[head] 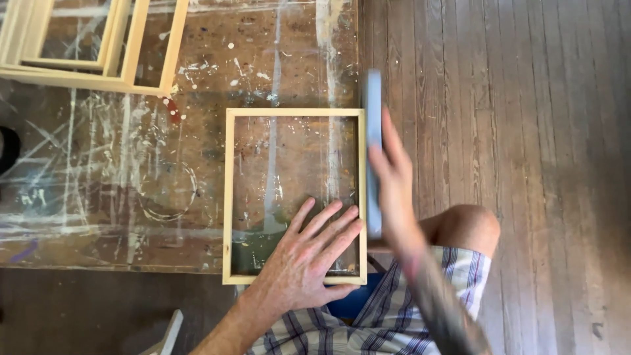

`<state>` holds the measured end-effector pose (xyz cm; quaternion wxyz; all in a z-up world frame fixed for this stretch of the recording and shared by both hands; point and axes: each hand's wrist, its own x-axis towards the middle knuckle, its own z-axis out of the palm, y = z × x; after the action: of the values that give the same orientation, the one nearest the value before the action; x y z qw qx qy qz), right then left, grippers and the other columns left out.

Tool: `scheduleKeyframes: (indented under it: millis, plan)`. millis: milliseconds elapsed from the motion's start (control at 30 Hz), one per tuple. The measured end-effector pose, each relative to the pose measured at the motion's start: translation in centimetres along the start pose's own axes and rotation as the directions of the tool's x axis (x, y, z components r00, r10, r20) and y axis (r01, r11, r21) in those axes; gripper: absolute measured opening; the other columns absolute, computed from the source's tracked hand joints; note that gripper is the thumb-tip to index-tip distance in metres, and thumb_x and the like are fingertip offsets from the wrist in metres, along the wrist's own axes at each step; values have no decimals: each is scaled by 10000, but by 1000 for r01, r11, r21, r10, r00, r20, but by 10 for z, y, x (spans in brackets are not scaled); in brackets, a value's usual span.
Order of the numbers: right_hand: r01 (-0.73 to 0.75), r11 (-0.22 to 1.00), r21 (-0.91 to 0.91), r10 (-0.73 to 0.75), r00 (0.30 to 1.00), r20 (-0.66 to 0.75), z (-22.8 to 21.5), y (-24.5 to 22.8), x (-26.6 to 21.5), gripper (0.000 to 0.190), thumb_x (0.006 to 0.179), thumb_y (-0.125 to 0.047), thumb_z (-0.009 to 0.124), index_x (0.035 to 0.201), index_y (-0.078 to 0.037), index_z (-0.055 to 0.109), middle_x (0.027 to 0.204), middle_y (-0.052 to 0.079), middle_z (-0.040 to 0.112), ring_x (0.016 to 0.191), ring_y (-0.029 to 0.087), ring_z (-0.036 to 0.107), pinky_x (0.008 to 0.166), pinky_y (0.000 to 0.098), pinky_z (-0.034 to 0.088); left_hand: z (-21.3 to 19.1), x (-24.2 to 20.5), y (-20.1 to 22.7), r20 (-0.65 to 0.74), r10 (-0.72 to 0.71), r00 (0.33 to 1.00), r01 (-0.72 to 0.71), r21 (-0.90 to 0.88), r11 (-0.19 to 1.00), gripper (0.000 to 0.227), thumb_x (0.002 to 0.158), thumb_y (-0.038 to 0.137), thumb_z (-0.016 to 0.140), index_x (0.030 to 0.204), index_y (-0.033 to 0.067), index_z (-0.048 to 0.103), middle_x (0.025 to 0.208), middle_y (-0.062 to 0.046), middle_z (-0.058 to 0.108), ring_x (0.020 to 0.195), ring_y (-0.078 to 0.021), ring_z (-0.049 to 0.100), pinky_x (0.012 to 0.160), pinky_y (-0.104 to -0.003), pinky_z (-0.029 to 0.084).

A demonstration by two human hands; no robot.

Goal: Sanding the edges and corners of a wooden frame using a manual sanding block to smooth the surface.

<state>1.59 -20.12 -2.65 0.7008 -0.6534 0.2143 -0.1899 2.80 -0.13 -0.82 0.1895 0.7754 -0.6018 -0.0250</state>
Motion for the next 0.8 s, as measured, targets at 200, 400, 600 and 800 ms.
scheduleKeyframes:
  millis: [200,400,600,800]
  plan:
    - [-198,979,-48,196,979,-54,-19,28,-121,710,953,-268,559,1589,-62,320,1673,110,357,1526,174,341,1250,339,246,-3,4,-2,-22,-5,1000,4,-52,999,928,779,531,828,1470,-3,513,1556,-183,503,1487,-369,395,1240,-650,233]
    - [135,991,-16,-135,991,2,-2,21,59,595,1054,-282,548,1579,-90,346,1673,123,328,1567,235,307,1296,399,245,-1,1,-1,21,-3,1000,3,3,1000,1007,794,626,790,1534,38,443,1603,-159,457,1508,-357,379,1255,-639,215]
    - [33,998,-52,-33,999,-1,-5,7,-48,637,1027,-292,539,1583,-66,326,1681,130,321,1575,224,277,1294,381,198,10,-4,-4,22,-15,1000,15,0,1000,1041,795,666,776,1548,47,411,1607,-161,445,1520,-356,363,1265,-637,197]
    - [-131,991,36,133,990,-49,-8,12,-91,676,974,-227,544,1578,-37,307,1676,164,329,1551,245,323,1263,390,275,-4,2,-2,2,1,1000,-1,-53,999,944,791,543,830,1484,-4,496,1563,-189,495,1494,-370,389,1247,-651,225]
